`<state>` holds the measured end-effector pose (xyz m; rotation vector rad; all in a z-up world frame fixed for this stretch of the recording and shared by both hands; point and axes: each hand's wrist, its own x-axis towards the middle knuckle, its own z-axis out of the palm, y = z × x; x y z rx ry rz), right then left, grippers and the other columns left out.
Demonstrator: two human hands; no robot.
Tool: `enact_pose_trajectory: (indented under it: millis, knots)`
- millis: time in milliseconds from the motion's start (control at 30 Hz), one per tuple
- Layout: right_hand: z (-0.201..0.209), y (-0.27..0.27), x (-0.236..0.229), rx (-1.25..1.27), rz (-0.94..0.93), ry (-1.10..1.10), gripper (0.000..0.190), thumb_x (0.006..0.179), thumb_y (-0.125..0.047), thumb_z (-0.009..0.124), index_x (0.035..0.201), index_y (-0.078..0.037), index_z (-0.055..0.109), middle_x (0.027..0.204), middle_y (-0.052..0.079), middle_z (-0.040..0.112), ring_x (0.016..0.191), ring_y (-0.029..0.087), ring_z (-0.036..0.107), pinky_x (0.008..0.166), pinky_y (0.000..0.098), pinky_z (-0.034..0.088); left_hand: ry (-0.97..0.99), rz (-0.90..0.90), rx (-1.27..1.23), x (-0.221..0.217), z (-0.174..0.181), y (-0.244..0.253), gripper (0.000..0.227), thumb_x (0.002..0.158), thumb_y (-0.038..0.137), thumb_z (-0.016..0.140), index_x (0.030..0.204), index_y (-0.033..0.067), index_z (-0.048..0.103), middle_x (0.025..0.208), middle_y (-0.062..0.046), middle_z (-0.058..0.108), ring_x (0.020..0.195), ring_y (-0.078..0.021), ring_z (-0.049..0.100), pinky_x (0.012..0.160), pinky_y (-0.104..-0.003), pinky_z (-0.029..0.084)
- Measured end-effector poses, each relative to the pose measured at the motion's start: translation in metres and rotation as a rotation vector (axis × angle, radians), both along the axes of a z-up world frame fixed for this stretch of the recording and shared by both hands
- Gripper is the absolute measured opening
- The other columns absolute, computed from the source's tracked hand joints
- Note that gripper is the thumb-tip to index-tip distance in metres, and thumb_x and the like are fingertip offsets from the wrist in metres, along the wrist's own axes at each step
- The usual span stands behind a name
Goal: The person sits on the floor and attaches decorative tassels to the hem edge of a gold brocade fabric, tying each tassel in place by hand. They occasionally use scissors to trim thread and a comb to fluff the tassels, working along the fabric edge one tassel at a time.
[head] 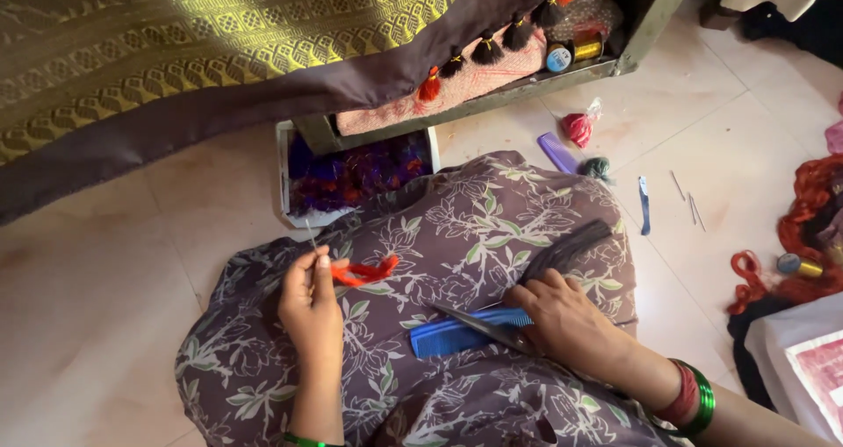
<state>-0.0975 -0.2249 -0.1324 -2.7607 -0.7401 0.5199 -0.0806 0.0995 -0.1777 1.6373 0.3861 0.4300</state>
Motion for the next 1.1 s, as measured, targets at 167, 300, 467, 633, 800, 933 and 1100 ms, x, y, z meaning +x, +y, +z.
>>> enact_pose_trajectory:
  millis: [167, 300, 467, 633, 800, 933, 1100]
  knots:
    - [0.008, 0.005, 0.001, -0.034, -0.018, -0.055, 0.053, 0.072, -0.022, 0.081, 0.121, -0.010, 0.063, 0.112, 0.009, 0.057, 0.106, 0.030, 0.050, 0.090, 0.0433, 0.044, -0.040, -0.021, 0.081, 0.002, -0.021, 0.006, 0.020, 0.105, 0.012, 0.059, 0.113, -0.0038, 0.069, 0.107, -0.014, 0.078, 0.097, -0.0148, 0.072, 0.088, -0.027, 0.056]
    - [0.012, 0.009, -0.012, 0.015, -0.038, -0.033, 0.050, 0.072, -0.014, 0.077, 0.120, -0.012, 0.065, 0.112, 0.009, 0.056, 0.103, 0.030, 0.050, 0.090, 0.0426, 0.047, -0.148, 0.033, 0.080, 0.002, -0.015, 0.003, 0.021, 0.107, 0.012, 0.055, 0.117, -0.0042, 0.065, 0.113, -0.014, 0.076, 0.105, -0.0154, 0.073, 0.094, -0.027, 0.055]
    - [0.015, -0.007, -0.014, 0.170, 0.024, -0.166, 0.035, 0.075, -0.004, 0.070, 0.110, -0.005, 0.063, 0.105, 0.014, 0.056, 0.102, 0.033, 0.056, 0.087, 0.0446, 0.050, -0.289, 0.122, 0.307, -0.002, -0.003, 0.001, 0.021, 0.108, 0.008, 0.055, 0.118, -0.0063, 0.066, 0.143, -0.019, 0.053, 0.113, -0.0208, 0.068, 0.095, -0.030, 0.059]
    - [0.043, -0.017, 0.002, 0.291, -0.146, -0.316, 0.028, 0.076, -0.004, 0.069, 0.102, -0.009, 0.065, 0.101, 0.011, 0.065, 0.089, 0.034, 0.065, 0.073, 0.0440, 0.054, -0.317, 0.174, 0.391, -0.003, -0.009, 0.001, 0.018, 0.108, 0.005, 0.058, 0.118, -0.0062, 0.067, 0.142, -0.017, 0.052, 0.114, -0.0229, 0.068, 0.098, -0.032, 0.060]
    - [0.004, -0.073, 0.042, 0.283, -0.078, -0.579, 0.029, 0.076, 0.000, 0.057, 0.101, -0.015, 0.064, 0.089, 0.006, 0.069, 0.082, 0.030, 0.070, 0.069, 0.0429, 0.057, -0.326, 0.170, 0.385, 0.001, -0.007, -0.002, 0.017, 0.108, 0.004, 0.057, 0.119, -0.0057, 0.066, 0.142, -0.017, 0.054, 0.113, -0.0215, 0.070, 0.098, -0.032, 0.061]
    - [0.001, -0.107, 0.062, -0.223, -0.569, -0.563, 0.015, 0.102, -0.020, 0.060, 0.112, -0.010, 0.067, 0.090, 0.013, 0.070, 0.072, 0.033, 0.069, 0.061, 0.0457, 0.055, -0.308, 0.162, 0.426, -0.004, -0.010, 0.000, 0.016, 0.107, 0.004, 0.058, 0.118, -0.0039, 0.067, 0.138, -0.016, 0.057, 0.113, -0.0213, 0.069, 0.097, -0.032, 0.060]
    - [0.011, -0.097, 0.045, 0.099, -0.413, -0.541, 0.017, 0.095, -0.019, 0.062, 0.109, -0.013, 0.069, 0.095, 0.011, 0.073, 0.072, 0.035, 0.069, 0.062, 0.0465, 0.056, -0.330, 0.159, 0.690, 0.002, 0.003, -0.008, 0.015, 0.105, 0.003, 0.063, 0.116, -0.0012, 0.072, 0.132, -0.015, 0.065, 0.122, -0.0283, 0.063, 0.103, -0.036, 0.054]
